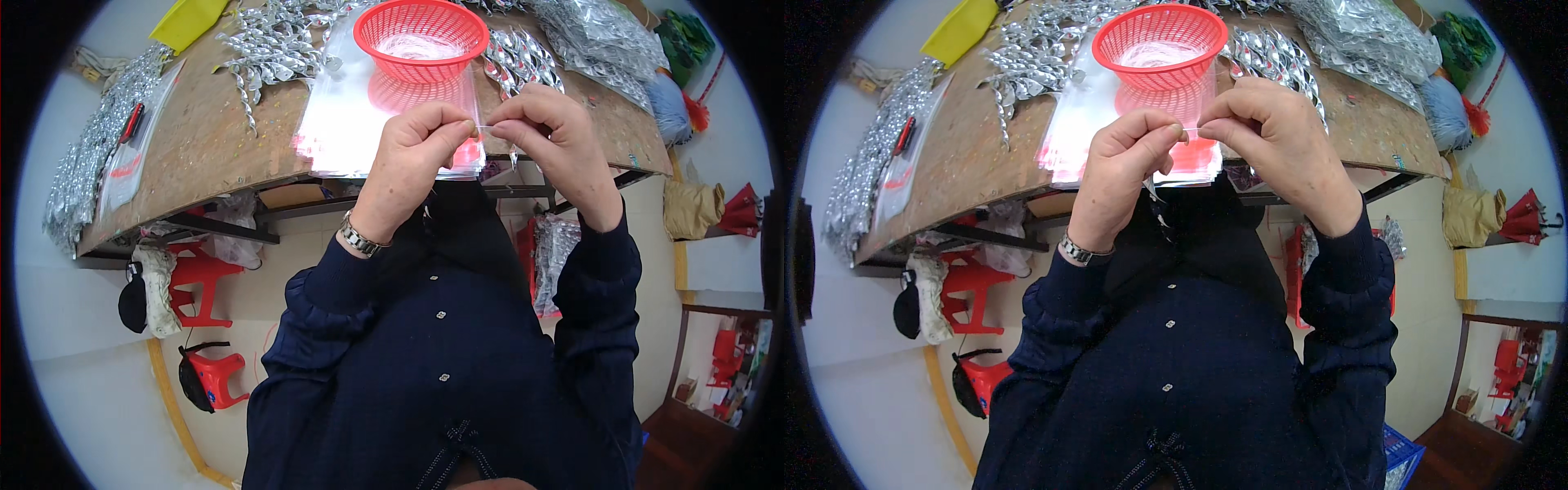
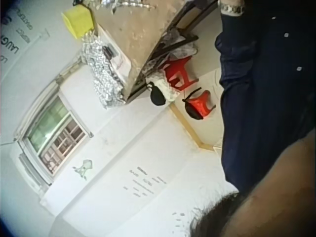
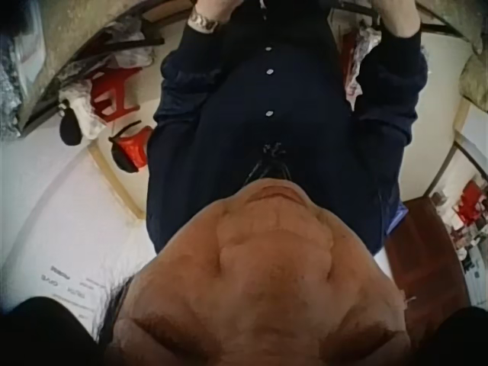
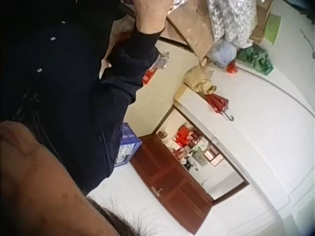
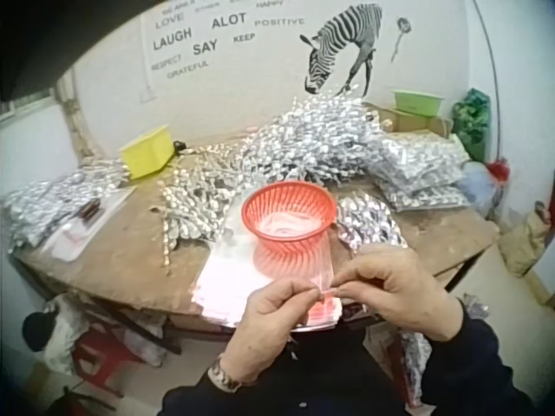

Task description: The person is assembling small silver components and placing them into clear plastic bags on a workbench in a factory setting.

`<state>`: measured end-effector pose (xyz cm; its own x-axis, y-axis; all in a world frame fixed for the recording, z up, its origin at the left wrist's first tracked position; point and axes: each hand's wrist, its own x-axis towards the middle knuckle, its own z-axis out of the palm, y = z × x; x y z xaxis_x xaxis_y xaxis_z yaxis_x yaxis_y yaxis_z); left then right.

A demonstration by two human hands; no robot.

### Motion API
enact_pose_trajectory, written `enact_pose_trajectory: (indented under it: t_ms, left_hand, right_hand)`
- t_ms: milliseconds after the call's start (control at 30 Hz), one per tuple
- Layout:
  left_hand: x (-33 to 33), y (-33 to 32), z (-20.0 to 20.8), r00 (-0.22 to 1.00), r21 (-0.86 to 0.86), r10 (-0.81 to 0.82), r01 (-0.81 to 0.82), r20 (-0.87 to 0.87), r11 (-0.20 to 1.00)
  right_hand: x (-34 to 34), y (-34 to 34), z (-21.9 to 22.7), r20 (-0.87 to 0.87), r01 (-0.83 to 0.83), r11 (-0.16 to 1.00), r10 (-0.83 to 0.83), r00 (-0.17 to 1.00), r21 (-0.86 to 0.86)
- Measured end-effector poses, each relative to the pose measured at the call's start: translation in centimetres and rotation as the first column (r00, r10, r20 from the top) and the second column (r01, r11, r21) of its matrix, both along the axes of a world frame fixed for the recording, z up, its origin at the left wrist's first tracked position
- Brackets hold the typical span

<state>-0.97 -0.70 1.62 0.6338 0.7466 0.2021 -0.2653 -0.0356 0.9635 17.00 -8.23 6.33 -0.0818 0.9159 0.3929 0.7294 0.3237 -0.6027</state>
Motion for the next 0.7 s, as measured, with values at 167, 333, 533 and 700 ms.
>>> enact_pose_trajectory:
  t_ms: [167,333,533,700]
  left_hand:
    - [-0.1,-0.2,0.0,1.000,-0.003,-0.007,0.007,0.011,1.000]
    - [-0.9,0.2,-0.2,0.998,-0.070,0.002,0.001,0.056,0.998]
    - [-1.1,0.5,-0.6,0.990,-0.132,-0.046,0.064,0.132,0.989]
    - [-0.3,-0.1,-1.2,0.994,-0.094,-0.104,0.106,0.031,0.990]
  right_hand:
    - [0.3,-0.2,-0.2,-0.019,0.032,0.999,-0.031,0.999,0.037]
    - [1.8,-0.5,-0.2,-0.092,0.116,0.991,-0.109,0.990,0.073]
    - [3.2,-0.7,-0.5,-0.103,0.221,0.971,-0.212,0.972,0.089]
    - [1.9,-0.8,-0.3,-0.082,0.135,0.986,-0.127,0.989,0.098]
